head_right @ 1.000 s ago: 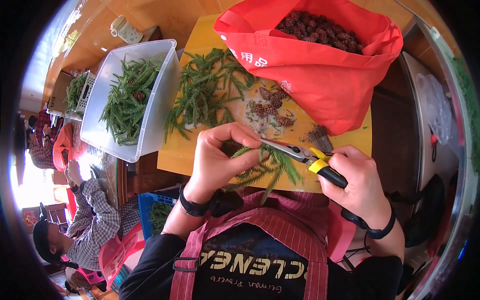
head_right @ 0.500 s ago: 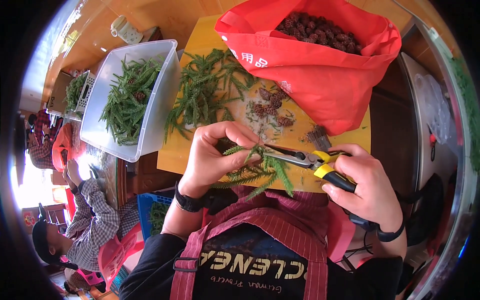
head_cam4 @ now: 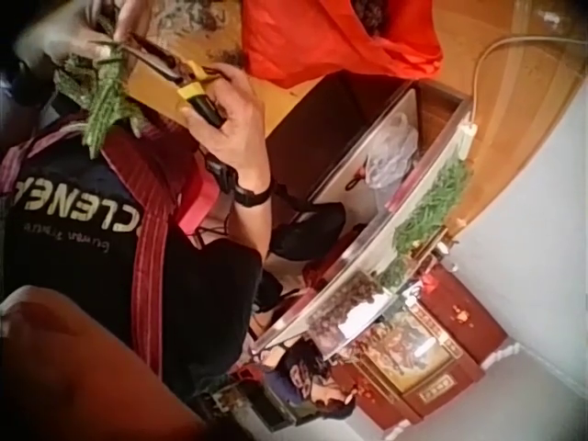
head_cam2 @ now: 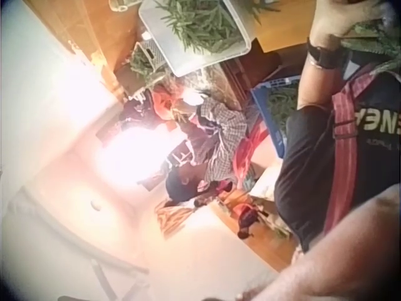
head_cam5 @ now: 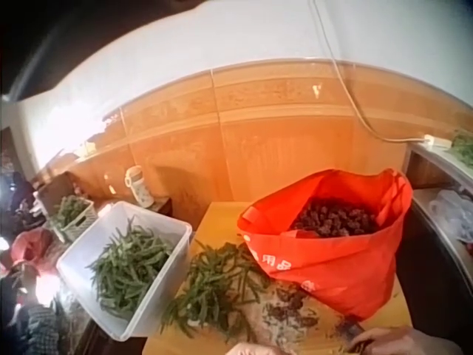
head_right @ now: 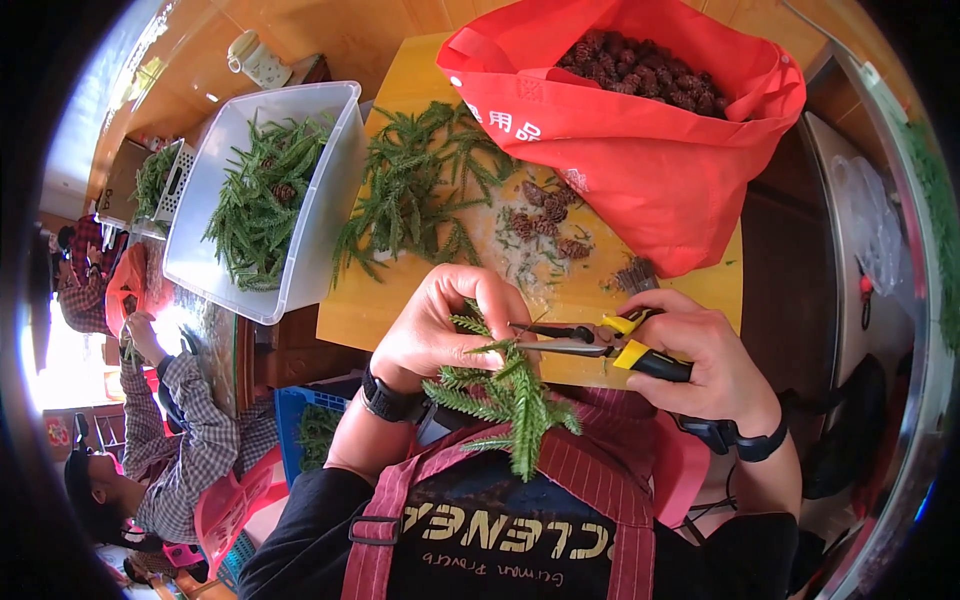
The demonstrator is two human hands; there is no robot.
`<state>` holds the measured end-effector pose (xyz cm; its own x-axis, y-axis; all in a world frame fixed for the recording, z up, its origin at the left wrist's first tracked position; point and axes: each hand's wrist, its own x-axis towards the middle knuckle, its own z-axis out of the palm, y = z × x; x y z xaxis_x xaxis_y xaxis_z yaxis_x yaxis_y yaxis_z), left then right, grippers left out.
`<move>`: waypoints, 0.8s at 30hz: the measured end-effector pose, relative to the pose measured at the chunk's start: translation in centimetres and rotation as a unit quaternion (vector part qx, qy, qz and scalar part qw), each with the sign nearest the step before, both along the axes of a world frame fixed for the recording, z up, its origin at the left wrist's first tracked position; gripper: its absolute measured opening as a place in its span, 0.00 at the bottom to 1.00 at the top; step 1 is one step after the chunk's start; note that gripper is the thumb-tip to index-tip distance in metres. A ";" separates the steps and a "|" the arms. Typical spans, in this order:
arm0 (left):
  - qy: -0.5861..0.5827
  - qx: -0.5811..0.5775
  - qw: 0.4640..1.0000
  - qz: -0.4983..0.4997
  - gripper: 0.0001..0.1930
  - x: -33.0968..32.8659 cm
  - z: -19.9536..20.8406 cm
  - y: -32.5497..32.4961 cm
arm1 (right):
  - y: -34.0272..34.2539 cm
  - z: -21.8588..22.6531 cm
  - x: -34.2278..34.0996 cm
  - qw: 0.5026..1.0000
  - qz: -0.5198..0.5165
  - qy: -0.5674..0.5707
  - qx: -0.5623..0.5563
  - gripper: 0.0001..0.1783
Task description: Trimming small evergreen plant branches using snips at a production workstation.
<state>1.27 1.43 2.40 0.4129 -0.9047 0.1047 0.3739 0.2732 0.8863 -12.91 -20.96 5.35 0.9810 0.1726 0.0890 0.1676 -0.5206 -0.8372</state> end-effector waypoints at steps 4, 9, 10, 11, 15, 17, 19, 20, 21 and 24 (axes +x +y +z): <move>0.058 -0.031 0.996 -0.063 0.10 -0.2 -0.1 -0.1 | 0.3 -0.4 0.3 0.999 0.019 -0.031 0.012 0.12; 0.067 -0.029 0.993 -0.088 0.12 -0.1 -0.2 -0.1 | 0.5 -0.4 0.1 1.000 0.010 -0.025 0.016 0.12; 0.072 -0.034 0.992 -0.093 0.12 -0.1 -0.3 -0.1 | 0.6 -0.2 0.2 0.999 0.009 -0.025 0.018 0.12; 0.076 -0.040 0.991 -0.099 0.12 -0.1 -0.4 -0.1 | 0.7 -0.1 0.2 0.999 0.009 -0.025 0.021 0.12; 0.085 -0.054 0.989 -0.110 0.12 -0.1 -0.5 -0.1 | 0.8 -0.3 0.1 0.999 0.016 -0.032 0.020 0.12; 0.123 -0.047 0.982 -0.136 0.12 -0.2 -0.4 0.0 | 0.9 -0.4 0.3 0.998 0.031 -0.051 0.026 0.12; 0.115 -0.051 0.983 -0.136 0.12 -0.2 -0.6 0.0 | 1.0 -0.5 0.2 0.998 0.024 -0.048 0.028 0.12; 0.108 -0.054 0.983 -0.136 0.12 -0.2 -0.7 -0.1 | 1.0 -0.5 0.2 0.998 0.018 -0.045 0.030 0.12; 0.108 -0.054 0.983 -0.135 0.12 -0.2 -0.7 -0.1 | 1.1 -0.5 0.2 0.998 0.018 -0.045 0.030 0.12; 0.117 -0.053 0.981 -0.148 0.12 -0.1 -0.5 0.0 | 1.1 -0.6 0.1 0.998 0.016 -0.050 0.024 0.11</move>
<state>1.15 1.39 1.87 0.1581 -0.9777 0.1379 0.6398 0.2078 0.7399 -12.83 -19.88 4.75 0.9609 0.1968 0.1950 0.2673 -0.4738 -0.8391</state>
